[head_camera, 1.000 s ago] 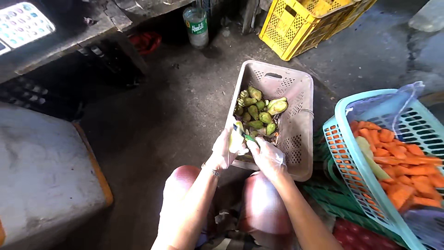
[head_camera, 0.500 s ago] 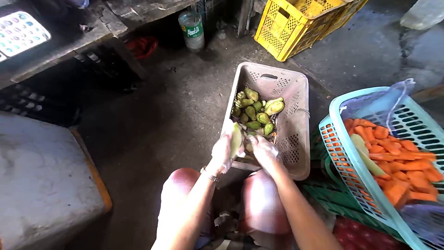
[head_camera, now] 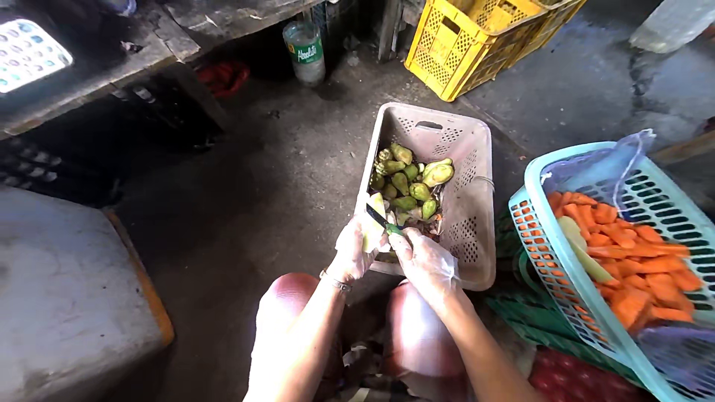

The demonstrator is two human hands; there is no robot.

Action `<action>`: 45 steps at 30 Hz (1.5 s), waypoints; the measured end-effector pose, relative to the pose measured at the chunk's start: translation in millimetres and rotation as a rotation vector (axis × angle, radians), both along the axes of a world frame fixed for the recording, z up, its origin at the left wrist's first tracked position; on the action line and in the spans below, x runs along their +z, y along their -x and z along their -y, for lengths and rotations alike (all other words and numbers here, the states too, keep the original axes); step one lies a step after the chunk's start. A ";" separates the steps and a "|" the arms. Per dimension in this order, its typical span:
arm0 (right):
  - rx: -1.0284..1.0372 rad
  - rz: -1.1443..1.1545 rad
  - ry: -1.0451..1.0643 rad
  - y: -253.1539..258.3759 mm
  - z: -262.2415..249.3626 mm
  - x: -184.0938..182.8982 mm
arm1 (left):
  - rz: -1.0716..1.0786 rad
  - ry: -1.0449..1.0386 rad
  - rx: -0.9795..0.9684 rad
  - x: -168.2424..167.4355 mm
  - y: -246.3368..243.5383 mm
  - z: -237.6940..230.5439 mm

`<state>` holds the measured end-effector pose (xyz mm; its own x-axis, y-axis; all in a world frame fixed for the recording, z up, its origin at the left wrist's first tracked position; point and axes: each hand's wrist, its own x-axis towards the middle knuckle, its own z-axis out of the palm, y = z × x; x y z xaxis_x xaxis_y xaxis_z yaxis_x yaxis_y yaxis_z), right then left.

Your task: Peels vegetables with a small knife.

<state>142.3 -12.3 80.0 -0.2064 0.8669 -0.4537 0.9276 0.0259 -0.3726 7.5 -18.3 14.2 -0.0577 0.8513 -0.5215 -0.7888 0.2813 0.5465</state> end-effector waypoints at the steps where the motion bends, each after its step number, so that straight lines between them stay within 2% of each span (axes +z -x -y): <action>1: 0.001 0.004 0.003 1.7 -0.6 -0.4 | -0.028 0.041 0.009 2.0 -0.4 0.8; 3: -0.009 0.015 0.016 4.7 -2.7 -0.6 | -0.078 0.087 0.013 3.6 -2.0 1.3; 7: -0.041 -0.008 0.016 5.7 -12.0 -4.2 | -0.130 0.028 -0.024 0.2 -5.6 1.4; 12: -0.065 -0.128 0.002 2.7 -23.9 -18.2 | -0.218 0.016 -0.067 -11.7 -5.6 -3.1; 15: -0.072 -0.160 0.027 1.4 -28.0 -28.9 | -0.204 0.031 -0.104 -17.3 -4.6 -4.9; 20: -0.079 -0.165 0.032 -4.1 -20.6 -27.2 | -0.209 -0.097 -0.204 -12.4 -3.7 -2.5; 24: -0.069 -0.112 0.038 -5.6 -20.1 -26.4 | -0.213 -0.120 -0.207 -9.5 -5.7 -2.5; 29: -0.121 -0.037 0.183 -30.9 -39.5 -63.3 | -0.105 -0.165 -0.257 0.0 1.4 4.6; 31: -0.139 -0.037 0.154 -34.3 -36.0 -58.5 | -0.043 -0.172 -0.241 -3.1 6.1 4.4; 33: -0.160 -0.108 0.015 -33.2 -25.4 -44.2 | 0.001 -0.169 -0.246 -6.2 7.1 4.5; 37: 0.045 -0.232 -0.239 -38.3 -3.9 -27.1 | 0.043 -0.199 -0.262 -12.0 10.2 4.6; 42: 0.104 -0.065 -0.156 -36.3 -3.3 -15.2 | 0.067 -0.200 -0.261 -14.3 11.7 3.1; 45: 0.044 -0.020 -0.056 -32.0 -15.1 -14.0 | 0.081 -0.163 -0.268 -10.3 11.4 4.8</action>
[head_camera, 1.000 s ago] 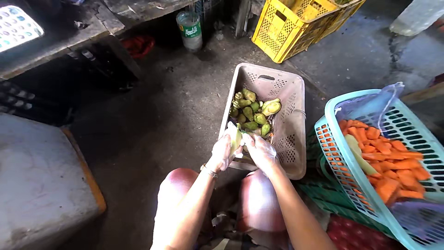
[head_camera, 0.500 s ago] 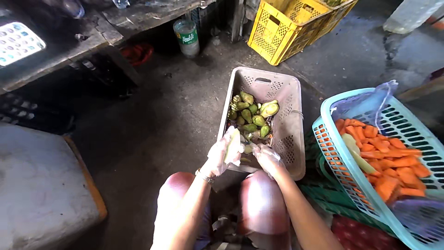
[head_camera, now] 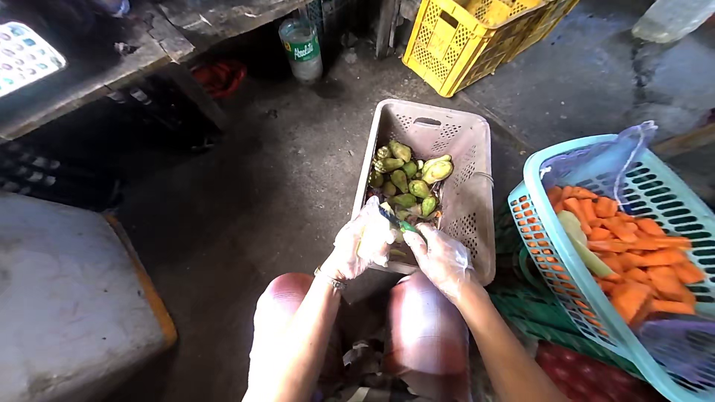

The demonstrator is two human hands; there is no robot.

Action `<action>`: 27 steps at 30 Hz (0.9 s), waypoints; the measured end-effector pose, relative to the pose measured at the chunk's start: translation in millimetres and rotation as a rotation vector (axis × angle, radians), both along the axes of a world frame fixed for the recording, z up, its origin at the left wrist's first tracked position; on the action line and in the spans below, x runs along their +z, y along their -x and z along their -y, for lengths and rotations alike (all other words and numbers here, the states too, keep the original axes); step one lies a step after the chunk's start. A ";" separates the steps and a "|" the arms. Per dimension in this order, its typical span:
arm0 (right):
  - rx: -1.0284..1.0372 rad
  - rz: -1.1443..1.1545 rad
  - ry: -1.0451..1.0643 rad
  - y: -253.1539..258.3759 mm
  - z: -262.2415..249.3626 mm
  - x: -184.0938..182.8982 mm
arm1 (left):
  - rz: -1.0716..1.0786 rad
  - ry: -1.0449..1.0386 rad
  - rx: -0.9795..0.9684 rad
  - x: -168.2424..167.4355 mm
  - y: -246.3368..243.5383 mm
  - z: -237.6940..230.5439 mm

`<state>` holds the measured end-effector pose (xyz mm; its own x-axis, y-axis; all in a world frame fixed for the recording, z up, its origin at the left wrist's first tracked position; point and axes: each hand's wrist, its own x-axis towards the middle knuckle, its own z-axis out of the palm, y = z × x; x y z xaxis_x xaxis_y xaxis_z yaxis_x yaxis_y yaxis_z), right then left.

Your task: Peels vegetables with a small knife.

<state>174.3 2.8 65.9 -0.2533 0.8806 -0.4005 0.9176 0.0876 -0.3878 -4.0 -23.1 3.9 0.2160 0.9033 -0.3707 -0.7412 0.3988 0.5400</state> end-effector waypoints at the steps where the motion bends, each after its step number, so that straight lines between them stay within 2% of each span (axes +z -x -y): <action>1: -0.024 -0.001 0.045 -1.9 -7.7 -4.4 | 0.018 -0.011 -0.024 1.0 1.1 1.3; 3: -0.079 -0.033 0.169 -8.3 -22.1 -12.3 | 0.097 -0.063 -0.095 0.5 4.8 2.8; 5: -0.157 -0.109 0.171 -13.1 -22.6 -12.9 | 0.169 -0.117 -0.136 -0.1 9.0 0.8; 7: -0.181 -0.203 0.029 -13.5 -9.7 -5.2 | 0.214 -0.146 -0.147 1.2 12.2 -1.0; 11: -0.005 -0.365 -0.277 -13.4 20.4 -3.1 | 0.215 -0.231 -0.153 0.5 10.7 -2.8; 15: 0.053 -0.360 -0.383 -11.4 25.4 -15.2 | 0.247 -0.257 -0.157 -4.9 7.8 -2.1; 19: 0.105 -0.329 -0.500 -8.2 27.2 -22.3 | 0.269 -0.175 -0.079 -2.3 5.4 -0.1; 27: 0.126 -0.207 -0.411 -11.7 17.4 -15.5 | 0.285 -0.133 -0.062 -8.0 3.7 -0.6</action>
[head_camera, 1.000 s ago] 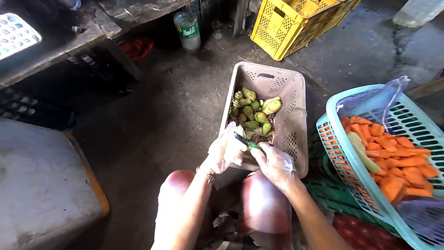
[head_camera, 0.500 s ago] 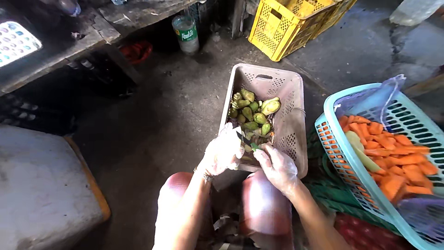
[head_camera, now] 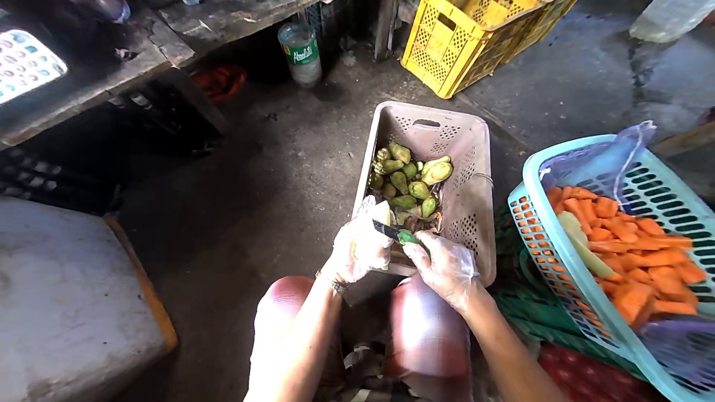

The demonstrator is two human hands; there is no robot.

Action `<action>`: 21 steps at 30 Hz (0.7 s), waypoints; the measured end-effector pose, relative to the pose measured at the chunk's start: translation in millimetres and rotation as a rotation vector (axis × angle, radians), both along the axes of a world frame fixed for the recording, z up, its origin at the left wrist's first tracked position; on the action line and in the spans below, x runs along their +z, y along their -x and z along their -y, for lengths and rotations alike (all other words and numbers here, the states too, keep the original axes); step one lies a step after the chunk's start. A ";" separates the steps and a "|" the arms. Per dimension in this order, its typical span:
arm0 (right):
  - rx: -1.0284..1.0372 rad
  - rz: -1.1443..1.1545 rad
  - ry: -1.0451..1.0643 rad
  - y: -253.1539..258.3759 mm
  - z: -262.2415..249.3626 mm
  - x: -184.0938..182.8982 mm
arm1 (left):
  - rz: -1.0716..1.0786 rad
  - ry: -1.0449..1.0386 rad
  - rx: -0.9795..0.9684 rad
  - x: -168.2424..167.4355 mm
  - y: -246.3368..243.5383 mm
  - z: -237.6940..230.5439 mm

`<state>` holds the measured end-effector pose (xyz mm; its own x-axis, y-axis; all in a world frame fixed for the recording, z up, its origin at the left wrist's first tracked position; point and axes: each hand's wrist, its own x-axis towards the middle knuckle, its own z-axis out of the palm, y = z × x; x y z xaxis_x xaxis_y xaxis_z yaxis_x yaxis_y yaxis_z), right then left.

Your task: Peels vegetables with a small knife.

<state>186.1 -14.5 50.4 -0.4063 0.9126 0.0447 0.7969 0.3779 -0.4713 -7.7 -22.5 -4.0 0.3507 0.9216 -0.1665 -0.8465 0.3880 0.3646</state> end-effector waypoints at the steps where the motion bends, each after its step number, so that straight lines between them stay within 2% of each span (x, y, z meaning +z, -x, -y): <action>1: -0.012 0.010 0.039 2.2 -2.2 0.1 | 0.020 -0.002 0.007 1.8 -1.3 -0.7; 3: -0.034 0.045 0.156 7.5 -8.9 0.4 | 0.045 -0.001 0.029 2.1 -2.7 -2.3; 7: -0.073 0.122 0.408 22.7 -23.4 5.1 | -0.035 0.093 0.127 2.5 -3.8 -6.1; 10: -0.089 0.078 0.431 29.9 -28.7 1.6 | -0.088 0.151 0.169 0.7 -2.3 -12.3; 13: -0.162 0.142 0.541 21.6 -47.9 -17.3 | -0.143 0.124 0.089 1.7 -3.1 -5.7; 15: -0.214 0.164 0.627 9.7 -57.4 -29.3 | -0.004 0.015 -0.026 3.3 -2.6 -2.9; 18: -0.298 0.031 0.645 -0.3 -47.1 -29.7 | 0.029 -0.049 -0.036 10.2 0.8 -4.5; 21: -0.286 -0.201 0.535 -6.3 -28.1 -20.8 | 0.026 -0.115 -0.066 15.0 4.3 -7.8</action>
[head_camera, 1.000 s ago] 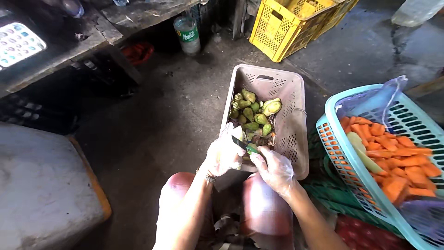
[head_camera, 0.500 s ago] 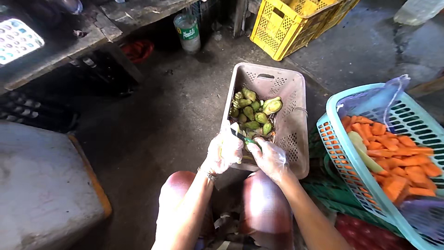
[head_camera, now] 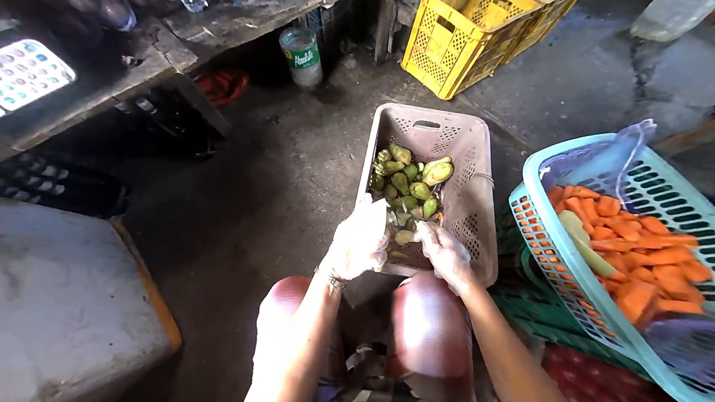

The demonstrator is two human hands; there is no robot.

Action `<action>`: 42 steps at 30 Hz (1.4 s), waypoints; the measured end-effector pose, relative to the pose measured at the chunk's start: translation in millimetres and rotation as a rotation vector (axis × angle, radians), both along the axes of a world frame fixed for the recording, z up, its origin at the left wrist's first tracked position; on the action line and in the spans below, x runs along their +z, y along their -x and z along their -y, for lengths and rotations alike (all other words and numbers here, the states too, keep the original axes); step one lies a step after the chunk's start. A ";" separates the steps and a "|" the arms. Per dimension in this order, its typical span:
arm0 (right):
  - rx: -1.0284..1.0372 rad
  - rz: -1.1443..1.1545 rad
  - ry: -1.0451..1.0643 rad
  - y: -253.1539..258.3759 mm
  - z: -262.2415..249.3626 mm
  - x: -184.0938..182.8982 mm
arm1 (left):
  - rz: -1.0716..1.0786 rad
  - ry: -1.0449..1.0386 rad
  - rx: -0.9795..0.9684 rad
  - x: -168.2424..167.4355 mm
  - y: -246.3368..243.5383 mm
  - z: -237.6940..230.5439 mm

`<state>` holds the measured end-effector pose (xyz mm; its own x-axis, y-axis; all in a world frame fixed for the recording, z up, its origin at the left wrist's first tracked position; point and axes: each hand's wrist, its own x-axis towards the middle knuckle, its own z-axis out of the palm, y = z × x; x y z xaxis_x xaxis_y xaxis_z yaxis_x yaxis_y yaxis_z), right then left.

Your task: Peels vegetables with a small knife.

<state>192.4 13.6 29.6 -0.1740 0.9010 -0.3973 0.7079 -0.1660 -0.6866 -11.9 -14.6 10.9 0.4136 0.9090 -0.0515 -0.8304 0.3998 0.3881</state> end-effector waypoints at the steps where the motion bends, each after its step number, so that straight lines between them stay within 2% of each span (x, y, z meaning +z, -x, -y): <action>1: 0.015 -0.068 -0.052 -2.1 7.3 7.0 | -0.006 -0.003 -0.006 0.2 0.4 0.6; 4: 0.110 -0.175 -0.163 -2.7 21.9 31.5 | -0.056 0.003 -0.013 0.0 1.7 2.3; 9: 0.183 -0.101 -0.136 4.3 19.3 43.5 | -0.124 -0.037 -0.046 -4.3 0.8 4.3; 12: 0.177 -0.127 -0.040 5.7 12.8 34.8 | -0.158 -0.058 -0.050 -10.1 4.0 4.7; 15: 0.247 0.106 0.189 5.7 0.2 16.7 | -0.115 -0.120 -0.073 -7.3 7.9 7.6; 17: 0.219 0.209 0.267 0.4 -7.3 1.9 | -0.122 -0.139 -0.077 1.1 10.5 5.4; 24: -0.001 0.178 0.055 -15.3 -9.0 12.1 | -0.185 -0.027 0.069 -6.2 1.8 2.6; 28: -0.033 0.036 -0.101 -13.6 18.7 14.7 | -0.343 0.214 0.174 -3.6 -8.0 -1.4; 30: -0.098 -0.061 -0.161 -19.9 33.9 14.5 | -0.462 0.337 0.210 2.4 -25.8 -11.1; 32: -0.193 -0.158 -0.238 -30.7 47.9 10.6 | -0.604 0.375 0.196 18.6 -54.1 -20.6; 35: -0.380 -0.242 -0.390 -53.2 64.7 1.7 | -0.700 0.217 0.095 42.6 -104.0 -36.7; 42: -0.719 -0.190 -0.214 -115.4 85.3 0.5 | -1.000 -0.152 -0.094 86.2 -229.4 -97.5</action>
